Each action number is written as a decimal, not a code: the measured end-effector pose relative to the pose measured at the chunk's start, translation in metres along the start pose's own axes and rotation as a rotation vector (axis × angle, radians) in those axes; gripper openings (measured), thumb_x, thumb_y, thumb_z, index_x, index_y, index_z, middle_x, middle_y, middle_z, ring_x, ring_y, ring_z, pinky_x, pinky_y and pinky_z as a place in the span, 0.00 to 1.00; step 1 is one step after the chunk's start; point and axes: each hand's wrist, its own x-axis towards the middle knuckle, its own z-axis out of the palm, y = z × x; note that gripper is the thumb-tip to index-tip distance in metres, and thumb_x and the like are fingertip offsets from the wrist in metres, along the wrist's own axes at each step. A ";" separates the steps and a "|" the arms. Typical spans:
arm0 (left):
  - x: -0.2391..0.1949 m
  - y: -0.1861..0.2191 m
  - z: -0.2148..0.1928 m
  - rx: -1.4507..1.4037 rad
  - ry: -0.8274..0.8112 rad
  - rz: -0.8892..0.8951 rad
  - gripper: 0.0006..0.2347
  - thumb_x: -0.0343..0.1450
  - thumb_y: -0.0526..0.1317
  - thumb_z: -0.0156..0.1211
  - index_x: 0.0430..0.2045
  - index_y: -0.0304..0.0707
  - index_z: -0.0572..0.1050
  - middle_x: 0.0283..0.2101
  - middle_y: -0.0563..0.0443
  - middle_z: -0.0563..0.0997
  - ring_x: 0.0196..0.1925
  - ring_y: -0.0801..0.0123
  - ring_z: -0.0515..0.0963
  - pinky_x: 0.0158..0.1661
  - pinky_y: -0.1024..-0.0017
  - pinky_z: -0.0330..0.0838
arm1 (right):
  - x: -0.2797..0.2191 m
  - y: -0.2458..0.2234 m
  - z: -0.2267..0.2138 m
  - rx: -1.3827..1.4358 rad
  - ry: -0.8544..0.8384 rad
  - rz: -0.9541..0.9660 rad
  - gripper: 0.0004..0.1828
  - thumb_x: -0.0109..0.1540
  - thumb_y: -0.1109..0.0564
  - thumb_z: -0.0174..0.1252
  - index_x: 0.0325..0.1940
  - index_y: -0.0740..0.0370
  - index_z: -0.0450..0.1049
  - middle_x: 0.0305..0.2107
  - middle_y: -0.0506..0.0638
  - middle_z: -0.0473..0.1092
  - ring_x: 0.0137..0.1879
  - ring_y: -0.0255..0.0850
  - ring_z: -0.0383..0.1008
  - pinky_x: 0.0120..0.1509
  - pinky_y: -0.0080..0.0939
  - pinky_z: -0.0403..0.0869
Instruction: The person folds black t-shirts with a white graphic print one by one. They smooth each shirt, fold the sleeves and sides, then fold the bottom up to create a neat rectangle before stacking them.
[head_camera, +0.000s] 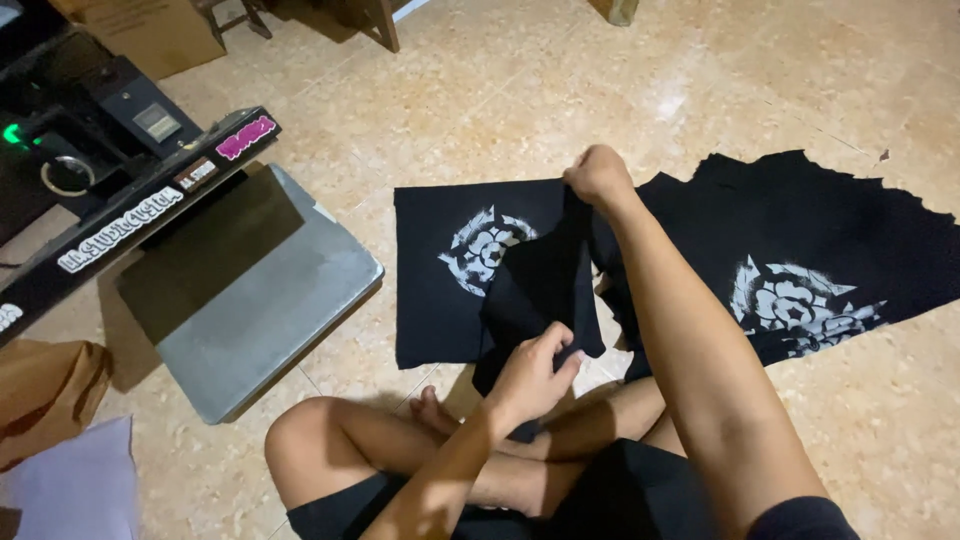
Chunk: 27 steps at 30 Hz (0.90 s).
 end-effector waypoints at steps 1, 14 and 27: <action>-0.005 0.000 -0.003 -0.018 -0.064 0.001 0.09 0.71 0.40 0.61 0.41 0.38 0.71 0.37 0.30 0.82 0.46 0.36 0.83 0.39 0.48 0.78 | 0.005 0.015 0.012 0.034 0.014 0.039 0.13 0.53 0.49 0.61 0.33 0.59 0.82 0.29 0.64 0.77 0.44 0.63 0.80 0.44 0.61 0.78; 0.005 -0.035 -0.013 -0.261 -0.075 -0.077 0.07 0.72 0.41 0.64 0.32 0.41 0.71 0.18 0.49 0.70 0.22 0.73 0.68 0.22 0.72 0.63 | -0.023 -0.062 -0.044 0.666 0.285 -0.311 0.14 0.68 0.60 0.47 0.46 0.52 0.79 0.38 0.48 0.74 0.42 0.37 0.69 0.52 0.40 0.69; 0.046 0.067 0.028 -0.050 -0.198 -0.118 0.14 0.75 0.43 0.51 0.51 0.38 0.62 0.35 0.32 0.81 0.40 0.31 0.80 0.37 0.43 0.66 | 0.032 -0.023 -0.116 0.569 0.505 -0.271 0.16 0.64 0.62 0.44 0.38 0.48 0.77 0.38 0.44 0.77 0.48 0.37 0.77 0.55 0.35 0.72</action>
